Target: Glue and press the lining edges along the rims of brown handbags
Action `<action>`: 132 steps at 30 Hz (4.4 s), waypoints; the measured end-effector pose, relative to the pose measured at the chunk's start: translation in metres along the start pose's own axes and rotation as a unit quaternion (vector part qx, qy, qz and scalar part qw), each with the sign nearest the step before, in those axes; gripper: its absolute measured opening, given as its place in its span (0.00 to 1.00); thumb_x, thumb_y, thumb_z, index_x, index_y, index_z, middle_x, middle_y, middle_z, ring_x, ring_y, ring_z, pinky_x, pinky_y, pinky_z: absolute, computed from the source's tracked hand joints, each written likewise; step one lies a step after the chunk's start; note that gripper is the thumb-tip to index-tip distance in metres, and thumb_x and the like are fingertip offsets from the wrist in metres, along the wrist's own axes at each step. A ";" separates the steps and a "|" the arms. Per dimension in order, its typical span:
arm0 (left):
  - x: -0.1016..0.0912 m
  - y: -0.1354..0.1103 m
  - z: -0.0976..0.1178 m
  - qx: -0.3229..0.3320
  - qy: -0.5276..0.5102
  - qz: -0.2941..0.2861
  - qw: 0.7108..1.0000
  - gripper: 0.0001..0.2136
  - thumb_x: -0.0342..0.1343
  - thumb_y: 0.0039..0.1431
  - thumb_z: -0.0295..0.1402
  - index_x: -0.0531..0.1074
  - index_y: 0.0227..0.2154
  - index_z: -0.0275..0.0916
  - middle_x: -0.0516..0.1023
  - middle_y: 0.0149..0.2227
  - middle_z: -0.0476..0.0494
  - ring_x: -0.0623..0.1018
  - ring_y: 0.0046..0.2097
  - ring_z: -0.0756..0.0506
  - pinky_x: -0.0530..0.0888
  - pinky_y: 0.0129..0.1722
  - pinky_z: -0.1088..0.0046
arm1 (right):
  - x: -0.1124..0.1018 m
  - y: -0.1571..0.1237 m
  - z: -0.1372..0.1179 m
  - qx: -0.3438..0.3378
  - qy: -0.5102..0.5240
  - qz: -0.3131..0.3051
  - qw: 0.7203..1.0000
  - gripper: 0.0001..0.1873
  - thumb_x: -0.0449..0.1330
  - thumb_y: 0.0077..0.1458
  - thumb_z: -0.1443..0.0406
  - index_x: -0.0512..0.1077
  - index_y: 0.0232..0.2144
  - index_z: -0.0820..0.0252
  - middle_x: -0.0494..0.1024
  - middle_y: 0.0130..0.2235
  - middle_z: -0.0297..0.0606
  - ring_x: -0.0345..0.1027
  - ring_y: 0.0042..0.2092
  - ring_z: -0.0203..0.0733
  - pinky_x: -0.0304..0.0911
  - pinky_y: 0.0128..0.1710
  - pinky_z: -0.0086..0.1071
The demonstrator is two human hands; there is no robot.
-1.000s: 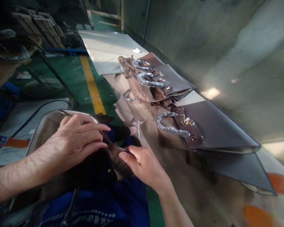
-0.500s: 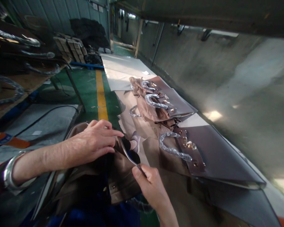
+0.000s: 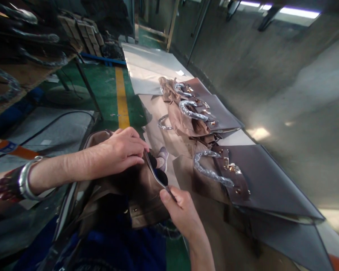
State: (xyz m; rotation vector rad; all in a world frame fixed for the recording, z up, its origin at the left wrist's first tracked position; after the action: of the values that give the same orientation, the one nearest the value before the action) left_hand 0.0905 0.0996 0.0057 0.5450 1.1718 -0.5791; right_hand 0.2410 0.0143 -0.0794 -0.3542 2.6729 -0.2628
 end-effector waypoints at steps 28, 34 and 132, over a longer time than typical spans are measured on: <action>0.011 0.020 0.005 -0.037 0.089 -0.050 0.994 0.07 0.52 0.56 0.32 0.75 0.29 0.37 0.76 0.36 0.42 0.69 0.45 0.39 0.65 0.45 0.61 | -0.013 -0.026 0.018 -0.018 -0.047 0.125 0.991 0.20 0.50 0.59 0.54 0.65 0.22 0.62 0.58 0.22 0.29 0.53 0.25 0.32 0.52 0.25 0.25; 0.012 0.015 0.009 -0.011 0.059 -0.043 0.997 0.08 0.52 0.56 0.32 0.74 0.27 0.37 0.76 0.35 0.43 0.68 0.44 0.40 0.64 0.44 0.60 | -0.009 -0.021 0.001 -0.023 -0.082 0.016 0.996 0.24 0.48 0.59 0.49 0.69 0.26 0.63 0.65 0.23 0.32 0.59 0.27 0.36 0.54 0.26 0.26; 0.003 0.001 -0.025 -0.057 0.145 -0.116 0.981 0.09 0.51 0.56 0.33 0.74 0.27 0.37 0.77 0.34 0.41 0.73 0.42 0.39 0.65 0.43 0.61 | 0.014 0.059 -0.051 -0.055 -0.244 0.000 0.968 0.17 0.50 0.59 0.52 0.62 0.26 0.57 0.61 0.22 0.28 0.57 0.26 0.34 0.50 0.26 0.26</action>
State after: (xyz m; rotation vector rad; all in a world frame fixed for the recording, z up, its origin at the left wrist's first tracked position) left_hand 0.0749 0.1169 -0.0045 0.4048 1.5491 -0.6408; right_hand 0.1948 0.0729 -0.0538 -0.3955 2.2040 -0.0190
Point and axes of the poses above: each hand's wrist, its own y-axis towards the middle knuckle, its own x-axis out of the palm, z = x × y, the point moved 7 cm from there along y, towards the middle knuckle
